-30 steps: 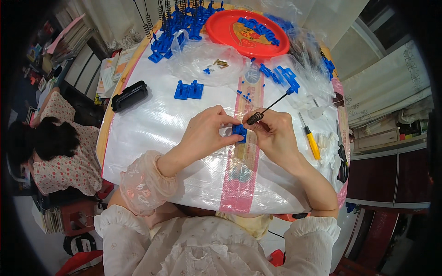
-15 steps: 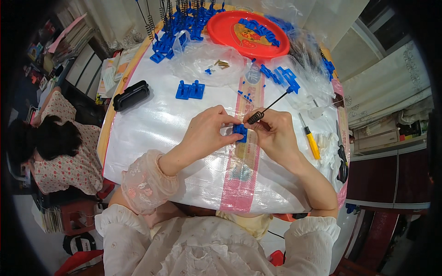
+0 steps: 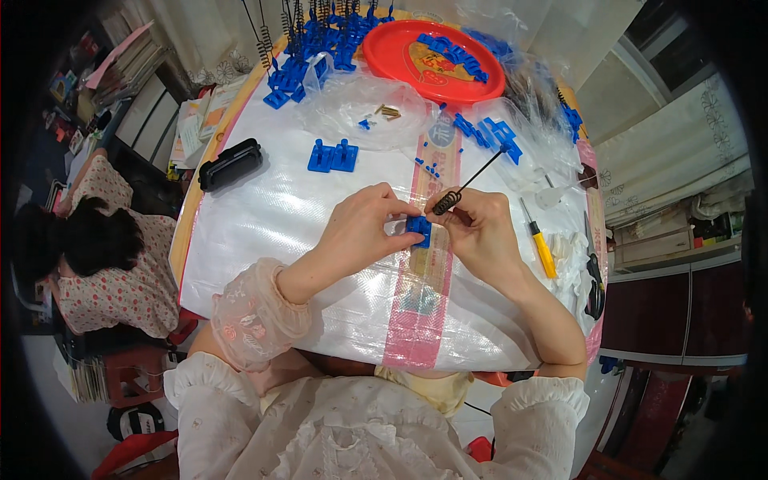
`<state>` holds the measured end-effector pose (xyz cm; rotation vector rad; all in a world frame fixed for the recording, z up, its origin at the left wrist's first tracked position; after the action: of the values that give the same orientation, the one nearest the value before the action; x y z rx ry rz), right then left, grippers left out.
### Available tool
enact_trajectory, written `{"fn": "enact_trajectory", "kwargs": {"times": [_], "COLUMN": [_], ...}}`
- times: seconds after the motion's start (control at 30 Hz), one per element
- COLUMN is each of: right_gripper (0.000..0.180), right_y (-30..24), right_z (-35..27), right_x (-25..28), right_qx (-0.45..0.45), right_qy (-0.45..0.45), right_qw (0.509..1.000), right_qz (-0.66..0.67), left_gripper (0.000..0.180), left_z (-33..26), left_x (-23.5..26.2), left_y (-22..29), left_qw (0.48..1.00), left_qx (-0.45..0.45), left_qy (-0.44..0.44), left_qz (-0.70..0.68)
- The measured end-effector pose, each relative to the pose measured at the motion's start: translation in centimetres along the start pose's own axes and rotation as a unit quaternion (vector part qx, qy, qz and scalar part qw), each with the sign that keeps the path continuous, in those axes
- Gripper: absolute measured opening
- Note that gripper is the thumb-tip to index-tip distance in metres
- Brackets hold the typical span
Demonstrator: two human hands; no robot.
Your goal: The recorder is assembling small blue plastic parts onto a metal spring and wire component.
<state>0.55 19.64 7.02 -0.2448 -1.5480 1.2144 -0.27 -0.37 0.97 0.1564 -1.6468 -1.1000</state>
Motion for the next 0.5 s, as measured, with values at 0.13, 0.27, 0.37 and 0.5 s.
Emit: {"fn": "enact_trajectory", "kwargs": {"times": [0.13, 0.27, 0.37, 0.5], "right_gripper": [0.011, 0.013, 0.012, 0.011], "right_y": [0.15, 0.7, 0.64, 0.24], "right_z": [0.08, 0.05, 0.06, 0.1], "right_x": [0.05, -0.25, -0.17, 0.18], "right_qx": [-0.026, 0.019, 0.005, -0.011], "right_qy": [-0.011, 0.019, 0.011, -0.004], "right_qw": [1.0, 0.999, 1.0, 1.0], "right_qz": [0.009, 0.02, 0.013, 0.001], "left_gripper": [0.038, 0.038, 0.038, 0.036], "left_z": [-0.08, -0.02, -0.03, -0.09], "left_x": [0.16, 0.0, 0.04, 0.76], "left_y": [0.2, 0.02, 0.03, -0.03], "left_qw": [1.0, 1.0, 1.0, 0.999], "left_qx": [0.005, 0.001, -0.001, -0.005], "left_qy": [-0.007, -0.007, -0.008, -0.021], "left_qz": [0.002, 0.0, -0.002, -0.039]}}
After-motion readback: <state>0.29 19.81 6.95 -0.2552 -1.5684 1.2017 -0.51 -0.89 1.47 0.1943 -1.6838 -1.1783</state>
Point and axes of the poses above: each hand's wrist, its own z-axis towards the middle knuckle, its own x-axis out of the back of the hand, y = z × x, the point moved 1 cm from there along z, towards the middle knuckle, and after that the axes turned 15 degrees about -y, right-handed, at the moved point
